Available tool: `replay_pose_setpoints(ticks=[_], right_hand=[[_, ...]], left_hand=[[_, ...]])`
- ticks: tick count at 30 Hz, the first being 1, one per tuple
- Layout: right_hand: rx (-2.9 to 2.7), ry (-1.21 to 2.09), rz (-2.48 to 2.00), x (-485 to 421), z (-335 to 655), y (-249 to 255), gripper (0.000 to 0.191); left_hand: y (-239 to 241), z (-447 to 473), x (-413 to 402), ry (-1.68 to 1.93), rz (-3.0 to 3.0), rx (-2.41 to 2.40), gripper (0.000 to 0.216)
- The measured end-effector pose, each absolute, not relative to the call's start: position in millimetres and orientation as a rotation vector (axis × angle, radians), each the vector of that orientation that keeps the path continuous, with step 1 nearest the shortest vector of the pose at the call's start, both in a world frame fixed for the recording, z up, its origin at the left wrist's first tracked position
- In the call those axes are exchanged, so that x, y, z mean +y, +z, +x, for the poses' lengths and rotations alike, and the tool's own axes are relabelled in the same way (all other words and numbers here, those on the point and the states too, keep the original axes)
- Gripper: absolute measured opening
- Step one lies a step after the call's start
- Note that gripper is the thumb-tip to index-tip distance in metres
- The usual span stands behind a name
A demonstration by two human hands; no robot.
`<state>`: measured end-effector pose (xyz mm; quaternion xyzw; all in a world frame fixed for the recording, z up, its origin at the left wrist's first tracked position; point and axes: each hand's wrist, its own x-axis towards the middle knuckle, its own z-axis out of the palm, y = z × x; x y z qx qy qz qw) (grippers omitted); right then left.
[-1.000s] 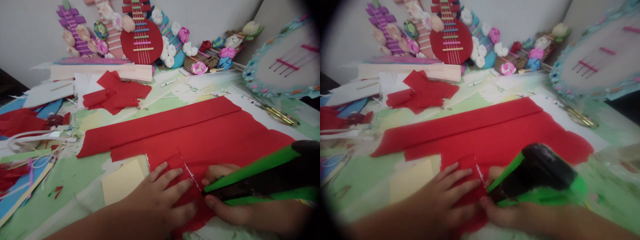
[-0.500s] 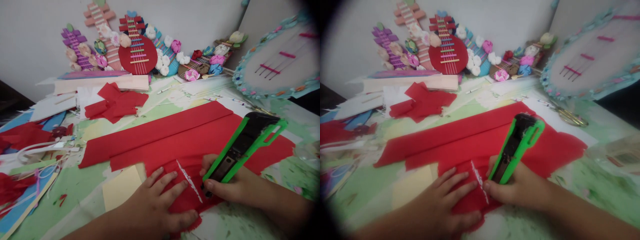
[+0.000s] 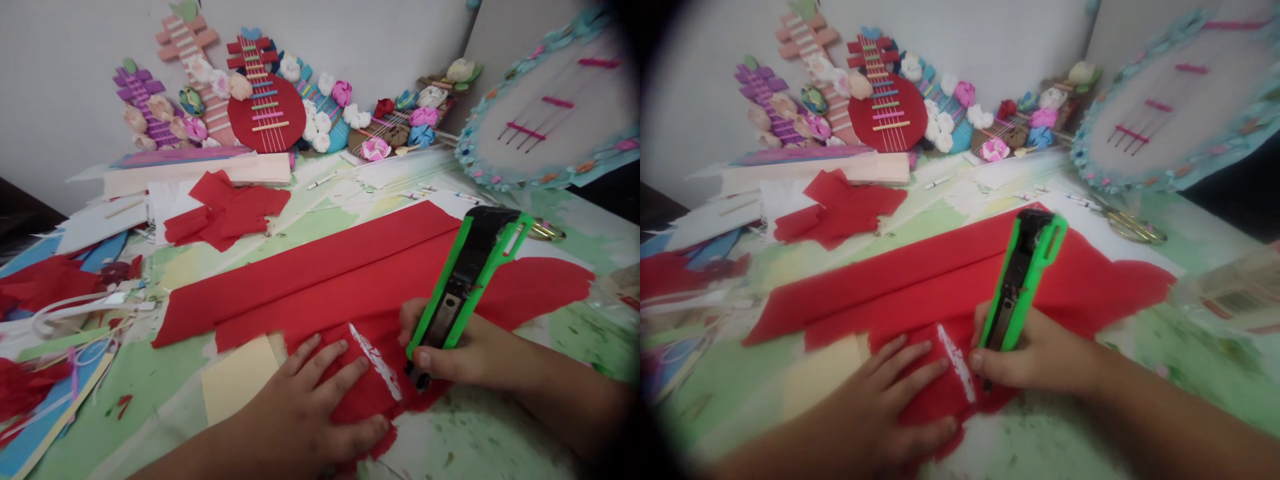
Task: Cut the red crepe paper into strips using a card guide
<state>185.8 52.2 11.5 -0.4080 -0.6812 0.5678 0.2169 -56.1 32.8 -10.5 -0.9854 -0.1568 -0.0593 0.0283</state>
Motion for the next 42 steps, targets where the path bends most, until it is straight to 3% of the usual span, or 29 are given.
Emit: replay_pose_setpoints(ticks=[25, 32, 38, 42], right_hand=[[-1.893, 1.642, -1.039, 66.0, 195.9, 11.0, 0.029], [-1.55, 1.677, -1.009, 59.7, 193.6, 11.7, 0.033], [-1.764, 1.063, -1.24, 55.8, 188.1, 29.1, 0.024], [-1.881, 0.81, -1.29, 58.1, 179.9, 30.6, 0.019]], left_hand=[[10.5, -54.9, 29.3, -0.01, -3.213, -0.63, 0.046], [7.0, -56.7, 14.1, -0.081, -3.122, -0.703, 0.042], [-10.5, -44.6, -6.9, -0.588, -2.758, -0.675, 0.035], [-18.8, -31.3, -13.1, -0.642, -2.577, -0.895, 0.042]])
